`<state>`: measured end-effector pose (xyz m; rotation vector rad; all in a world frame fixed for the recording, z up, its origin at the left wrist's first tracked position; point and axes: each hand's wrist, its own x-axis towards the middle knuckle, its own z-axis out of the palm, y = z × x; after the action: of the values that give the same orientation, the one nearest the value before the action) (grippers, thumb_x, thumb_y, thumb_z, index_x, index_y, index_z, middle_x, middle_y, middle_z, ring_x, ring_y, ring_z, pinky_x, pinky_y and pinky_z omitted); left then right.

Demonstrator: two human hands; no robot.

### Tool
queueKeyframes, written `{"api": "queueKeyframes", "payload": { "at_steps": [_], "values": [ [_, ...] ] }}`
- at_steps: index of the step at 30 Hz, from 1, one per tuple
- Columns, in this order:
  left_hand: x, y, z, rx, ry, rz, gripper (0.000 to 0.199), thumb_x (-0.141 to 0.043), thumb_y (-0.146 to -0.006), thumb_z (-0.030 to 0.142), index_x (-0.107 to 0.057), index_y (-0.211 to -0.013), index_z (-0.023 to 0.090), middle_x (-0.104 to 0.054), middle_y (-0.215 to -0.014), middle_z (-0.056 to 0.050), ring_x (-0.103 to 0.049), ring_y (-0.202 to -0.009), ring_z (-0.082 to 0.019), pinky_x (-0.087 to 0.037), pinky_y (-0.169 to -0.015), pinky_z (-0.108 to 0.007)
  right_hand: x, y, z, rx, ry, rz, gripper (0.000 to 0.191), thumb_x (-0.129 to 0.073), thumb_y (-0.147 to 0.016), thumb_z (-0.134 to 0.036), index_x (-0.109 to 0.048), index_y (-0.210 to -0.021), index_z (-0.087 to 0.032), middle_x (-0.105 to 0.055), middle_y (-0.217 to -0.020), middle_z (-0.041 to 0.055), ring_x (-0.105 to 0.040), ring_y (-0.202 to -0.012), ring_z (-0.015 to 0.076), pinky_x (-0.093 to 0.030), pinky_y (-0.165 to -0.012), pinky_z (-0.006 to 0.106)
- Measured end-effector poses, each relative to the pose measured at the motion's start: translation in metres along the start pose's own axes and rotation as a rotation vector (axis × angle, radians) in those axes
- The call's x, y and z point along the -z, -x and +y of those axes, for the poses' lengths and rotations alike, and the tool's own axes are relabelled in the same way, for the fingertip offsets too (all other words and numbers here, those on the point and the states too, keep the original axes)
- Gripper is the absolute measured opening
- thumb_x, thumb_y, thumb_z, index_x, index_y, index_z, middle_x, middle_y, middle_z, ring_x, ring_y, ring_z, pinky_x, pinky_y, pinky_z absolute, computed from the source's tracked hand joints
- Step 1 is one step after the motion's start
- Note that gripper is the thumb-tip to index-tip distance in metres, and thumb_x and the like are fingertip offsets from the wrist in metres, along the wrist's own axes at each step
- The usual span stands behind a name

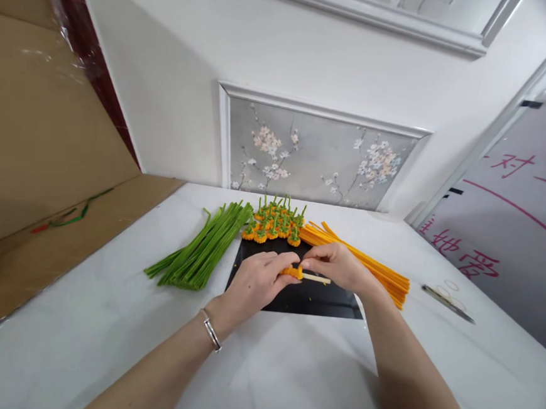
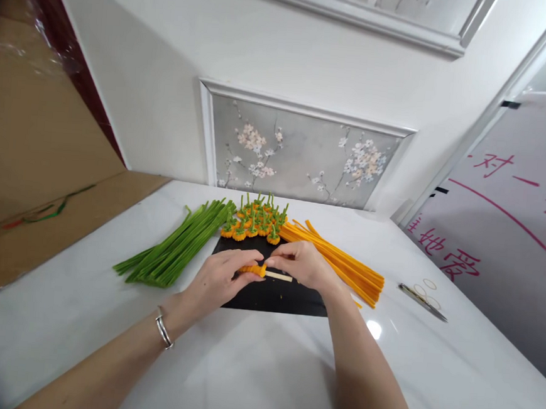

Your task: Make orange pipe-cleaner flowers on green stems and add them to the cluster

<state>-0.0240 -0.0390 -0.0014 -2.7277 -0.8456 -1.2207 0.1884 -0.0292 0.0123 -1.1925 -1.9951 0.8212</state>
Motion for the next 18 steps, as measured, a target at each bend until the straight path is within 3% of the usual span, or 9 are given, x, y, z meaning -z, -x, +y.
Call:
{"api": "queueKeyframes", "payload": {
  "at_steps": [6,10,18],
  "values": [
    [0.002,-0.001,0.001,-0.008,-0.030,-0.003,0.014,-0.054,-0.093,0.025,-0.063,-0.103,0.022,-0.067,-0.073,0.002,-0.059,-0.064,-0.013,-0.044,-0.060,-0.024,-0.003,0.002,0.000,0.011,-0.049,-0.091,0.037,-0.058,-0.085,-0.047,-0.064,-0.065,-0.016,-0.048,-0.052,-0.0048,-0.039,-0.048,0.0077,-0.029,-0.046,0.021],
    [0.002,-0.001,0.001,-0.053,0.007,0.044,0.016,-0.052,-0.094,0.023,-0.064,-0.105,0.022,-0.070,-0.077,0.001,-0.061,-0.067,-0.012,-0.046,-0.063,-0.023,-0.005,0.006,-0.006,0.001,-0.024,-0.079,0.040,-0.060,-0.084,-0.044,-0.056,-0.055,-0.016,-0.046,-0.049,-0.0056,-0.038,-0.047,0.0072,-0.031,-0.047,0.021],
    [0.000,0.001,-0.002,-0.024,0.075,0.116,0.014,-0.056,-0.091,0.021,-0.066,-0.101,0.021,-0.074,-0.086,-0.002,-0.065,-0.073,-0.013,-0.050,-0.067,-0.024,-0.006,0.011,-0.006,-0.007,0.018,-0.036,0.029,-0.059,-0.085,-0.040,-0.067,-0.069,-0.017,-0.053,-0.053,-0.0032,-0.046,-0.050,0.0095,-0.036,-0.049,0.021]
  ]
}}
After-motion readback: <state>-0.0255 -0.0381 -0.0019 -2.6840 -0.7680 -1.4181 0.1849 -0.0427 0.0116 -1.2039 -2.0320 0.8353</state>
